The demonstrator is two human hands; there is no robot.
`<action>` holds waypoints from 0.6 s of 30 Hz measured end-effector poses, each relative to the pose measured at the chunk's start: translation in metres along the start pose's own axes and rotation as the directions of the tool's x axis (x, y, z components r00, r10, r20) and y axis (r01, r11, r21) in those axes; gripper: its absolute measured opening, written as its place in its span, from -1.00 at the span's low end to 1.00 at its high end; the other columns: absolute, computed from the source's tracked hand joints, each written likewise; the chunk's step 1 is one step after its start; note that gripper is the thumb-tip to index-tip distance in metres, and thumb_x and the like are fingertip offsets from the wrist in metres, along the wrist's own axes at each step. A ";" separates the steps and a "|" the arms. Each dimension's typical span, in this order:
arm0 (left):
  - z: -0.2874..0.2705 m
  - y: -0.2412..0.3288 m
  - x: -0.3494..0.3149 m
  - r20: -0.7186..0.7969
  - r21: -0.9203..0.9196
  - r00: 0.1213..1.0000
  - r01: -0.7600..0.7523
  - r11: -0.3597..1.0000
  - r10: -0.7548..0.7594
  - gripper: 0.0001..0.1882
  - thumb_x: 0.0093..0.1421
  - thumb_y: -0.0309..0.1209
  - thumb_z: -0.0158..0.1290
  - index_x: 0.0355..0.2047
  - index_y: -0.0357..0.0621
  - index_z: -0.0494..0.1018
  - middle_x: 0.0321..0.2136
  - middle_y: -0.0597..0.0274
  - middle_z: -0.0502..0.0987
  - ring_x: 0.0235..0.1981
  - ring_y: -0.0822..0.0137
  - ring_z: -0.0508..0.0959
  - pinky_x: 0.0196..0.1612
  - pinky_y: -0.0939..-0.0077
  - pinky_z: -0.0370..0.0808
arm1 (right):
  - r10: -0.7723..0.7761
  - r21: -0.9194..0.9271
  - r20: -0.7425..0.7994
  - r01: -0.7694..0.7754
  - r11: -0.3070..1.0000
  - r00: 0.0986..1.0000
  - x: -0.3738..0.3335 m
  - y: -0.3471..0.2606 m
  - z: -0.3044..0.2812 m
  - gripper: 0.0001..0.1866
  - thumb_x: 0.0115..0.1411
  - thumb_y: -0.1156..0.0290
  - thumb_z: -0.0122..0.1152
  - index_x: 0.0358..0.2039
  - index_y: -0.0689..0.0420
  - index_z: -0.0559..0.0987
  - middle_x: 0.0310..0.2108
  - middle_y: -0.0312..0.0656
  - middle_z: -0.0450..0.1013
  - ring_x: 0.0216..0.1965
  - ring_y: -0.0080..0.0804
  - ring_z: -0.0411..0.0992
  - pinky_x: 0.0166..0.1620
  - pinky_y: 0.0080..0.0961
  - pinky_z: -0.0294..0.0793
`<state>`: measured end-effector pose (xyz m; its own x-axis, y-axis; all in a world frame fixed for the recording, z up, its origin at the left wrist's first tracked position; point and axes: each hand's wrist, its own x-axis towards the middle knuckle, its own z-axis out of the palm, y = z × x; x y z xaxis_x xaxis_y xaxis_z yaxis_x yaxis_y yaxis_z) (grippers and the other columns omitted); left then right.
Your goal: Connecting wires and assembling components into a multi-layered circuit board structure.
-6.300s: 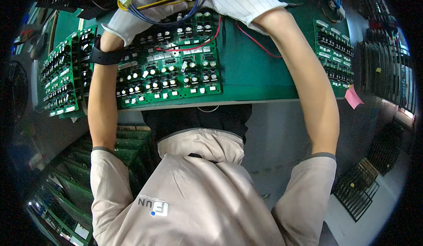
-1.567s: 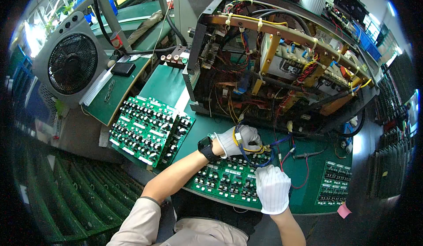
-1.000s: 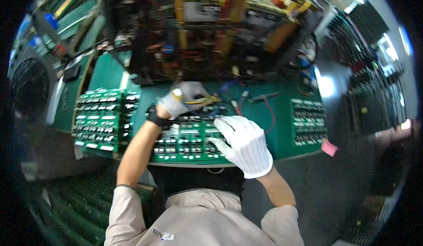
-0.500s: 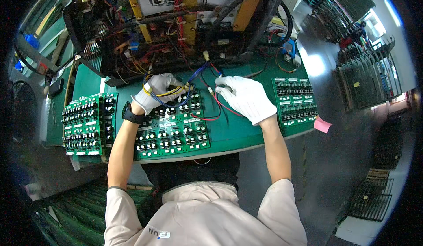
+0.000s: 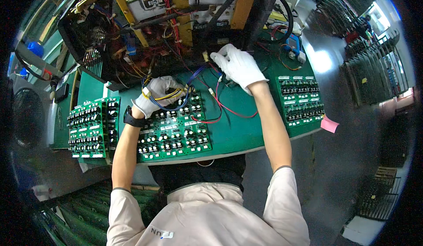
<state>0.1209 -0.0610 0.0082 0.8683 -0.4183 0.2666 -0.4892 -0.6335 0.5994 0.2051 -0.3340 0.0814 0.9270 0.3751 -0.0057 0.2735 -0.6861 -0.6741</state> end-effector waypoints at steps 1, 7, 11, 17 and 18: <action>0.000 0.004 0.002 0.010 -0.017 1.000 0.018 1.000 -0.018 -0.78 0.18 -0.25 0.27 -0.28 -0.13 0.68 -0.41 0.06 0.63 -0.37 0.09 0.60 -0.32 0.31 0.53 | 0.010 0.006 -0.010 -0.010 1.000 1.000 0.000 -0.003 0.004 -0.51 0.31 -0.04 0.14 -0.27 0.22 0.53 -0.58 -0.01 0.55 -0.55 -0.17 0.56 -0.38 -0.26 0.51; 0.005 0.002 -0.005 -0.009 0.014 1.000 0.002 1.000 -0.002 -0.74 0.18 -0.18 0.27 -0.28 -0.09 0.68 -0.48 0.07 0.57 -0.42 0.08 0.54 -0.41 0.27 0.46 | 0.084 0.324 0.057 -0.098 0.941 0.995 -0.002 -0.009 0.020 -0.48 0.14 0.10 0.39 -0.20 0.35 0.48 -0.55 -0.16 0.48 -0.63 -0.44 0.39 -0.53 -0.45 0.38; 0.005 -0.007 -0.005 0.013 -0.011 1.000 0.016 1.000 -0.015 -0.76 0.23 -0.20 0.22 -0.22 -0.04 0.69 -0.47 0.07 0.57 -0.42 0.12 0.54 -0.40 0.28 0.45 | 0.054 0.450 0.094 -0.091 0.888 0.994 -0.013 -0.025 0.011 -0.46 0.14 0.27 0.42 0.02 0.26 0.41 -0.42 -0.24 0.47 -0.60 -0.59 0.32 -0.55 -0.60 0.31; -0.010 0.007 -0.001 0.062 -0.113 0.998 -0.022 0.993 0.029 -0.70 0.27 -0.14 0.13 -0.20 -0.05 0.69 -0.43 0.04 0.61 -0.36 0.08 0.59 -0.32 0.27 0.50 | -0.266 0.529 0.070 0.190 0.827 0.961 -0.015 -0.030 0.001 -0.22 0.15 0.45 0.37 0.37 0.06 0.28 -0.37 -0.41 0.34 -0.48 -0.74 0.20 -0.39 -0.78 0.27; -0.006 0.002 -0.004 0.052 -0.034 0.999 -0.008 0.999 0.010 -0.67 0.29 -0.10 0.11 -0.21 -0.05 0.70 -0.43 0.04 0.62 -0.35 0.10 0.59 -0.29 0.28 0.51 | -0.234 0.487 0.117 0.150 0.861 0.965 -0.016 -0.041 -0.003 -0.28 0.15 0.45 0.37 0.32 0.09 0.34 -0.43 -0.43 0.29 -0.49 -0.73 0.19 -0.40 -0.76 0.26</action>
<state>0.1170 -0.0571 0.0132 0.8581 -0.4577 0.2326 -0.4930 -0.6079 0.6225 0.1800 -0.3136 0.1114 0.8004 0.5958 0.0657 0.2492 -0.2310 -0.9405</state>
